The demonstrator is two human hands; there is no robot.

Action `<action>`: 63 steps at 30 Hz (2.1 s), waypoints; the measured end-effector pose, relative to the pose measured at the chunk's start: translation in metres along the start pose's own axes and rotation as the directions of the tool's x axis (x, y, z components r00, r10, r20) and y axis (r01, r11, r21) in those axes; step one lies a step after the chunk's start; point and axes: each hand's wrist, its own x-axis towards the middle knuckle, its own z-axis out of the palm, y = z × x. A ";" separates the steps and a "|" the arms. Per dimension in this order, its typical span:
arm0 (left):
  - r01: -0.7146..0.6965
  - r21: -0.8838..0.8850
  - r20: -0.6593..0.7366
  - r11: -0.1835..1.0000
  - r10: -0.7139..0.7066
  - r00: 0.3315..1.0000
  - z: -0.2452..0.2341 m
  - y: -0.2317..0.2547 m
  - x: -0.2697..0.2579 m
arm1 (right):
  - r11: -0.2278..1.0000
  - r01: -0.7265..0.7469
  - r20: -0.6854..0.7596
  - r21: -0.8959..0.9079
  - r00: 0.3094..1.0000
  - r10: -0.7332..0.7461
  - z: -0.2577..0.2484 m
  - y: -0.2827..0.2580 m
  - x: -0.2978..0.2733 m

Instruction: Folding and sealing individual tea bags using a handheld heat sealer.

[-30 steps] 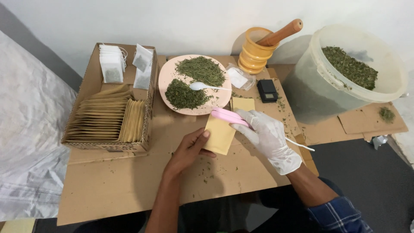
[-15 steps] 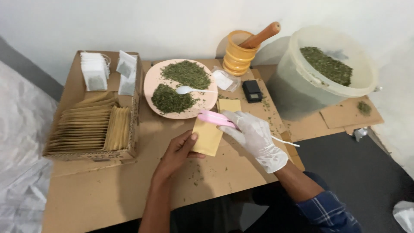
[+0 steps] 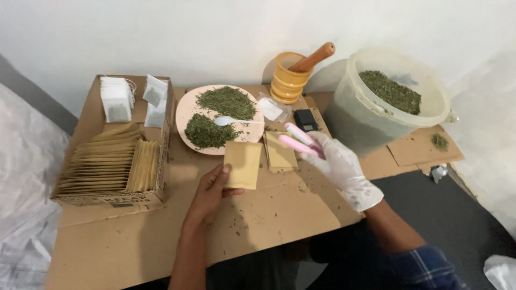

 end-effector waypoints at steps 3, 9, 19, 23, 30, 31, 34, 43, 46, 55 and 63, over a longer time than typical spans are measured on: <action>-0.014 -0.033 -0.086 0.999 0.011 0.996 0.006 0.008 -0.006 | 0.999 0.011 -0.036 -0.037 0.999 -0.012 0.006 0.041 0.008; 0.006 -0.023 -0.160 1.000 -0.010 0.987 0.018 0.026 -0.015 | 0.995 -0.026 -0.054 -0.094 0.998 0.021 0.017 0.080 0.016; -0.023 -0.014 -0.199 1.000 0.020 0.980 0.010 0.012 -0.010 | 0.972 -0.038 0.013 -0.234 0.999 0.042 0.058 0.115 0.039; -0.094 -0.038 -0.211 0.995 0.084 0.974 -0.025 -0.045 0.018 | 0.969 -0.065 0.035 -0.239 0.996 0.076 0.059 0.110 0.043; -0.201 -0.162 -0.294 0.966 0.147 0.944 0.011 0.013 -0.013 | 0.944 0.011 0.006 -0.331 1.000 -0.009 0.059 0.108 0.042; -0.215 -0.192 -0.293 0.958 0.153 0.944 0.008 0.008 -0.010 | 0.958 0.003 0.003 -0.286 1.000 -0.002 0.040 0.079 0.029; -0.230 -0.261 -0.275 0.937 0.156 0.949 -0.017 -0.030 0.015 | 0.982 0.090 -0.099 -0.164 0.989 -0.107 0.023 0.045 0.011; -0.191 -0.433 -0.168 0.881 0.130 0.977 -0.032 -0.058 0.028 | 0.776 0.068 -0.001 0.627 0.996 -0.087 0.036 -0.071 0.005; -0.201 -0.456 -0.142 0.867 0.152 0.978 -0.023 -0.049 0.022 | 0.708 0.007 0.064 0.706 0.995 -0.074 0.044 -0.106 0.003; -0.212 -0.480 -0.153 0.851 0.157 0.976 -0.029 -0.051 0.025 | 0.610 0.046 0.051 0.791 0.989 -0.141 0.095 -0.115 0.017; -0.254 -0.076 -0.209 0.964 0.234 0.950 0.008 0.015 -0.016 | 0.700 0.159 -0.045 0.696 0.983 -0.178 0.089 -0.100 0.026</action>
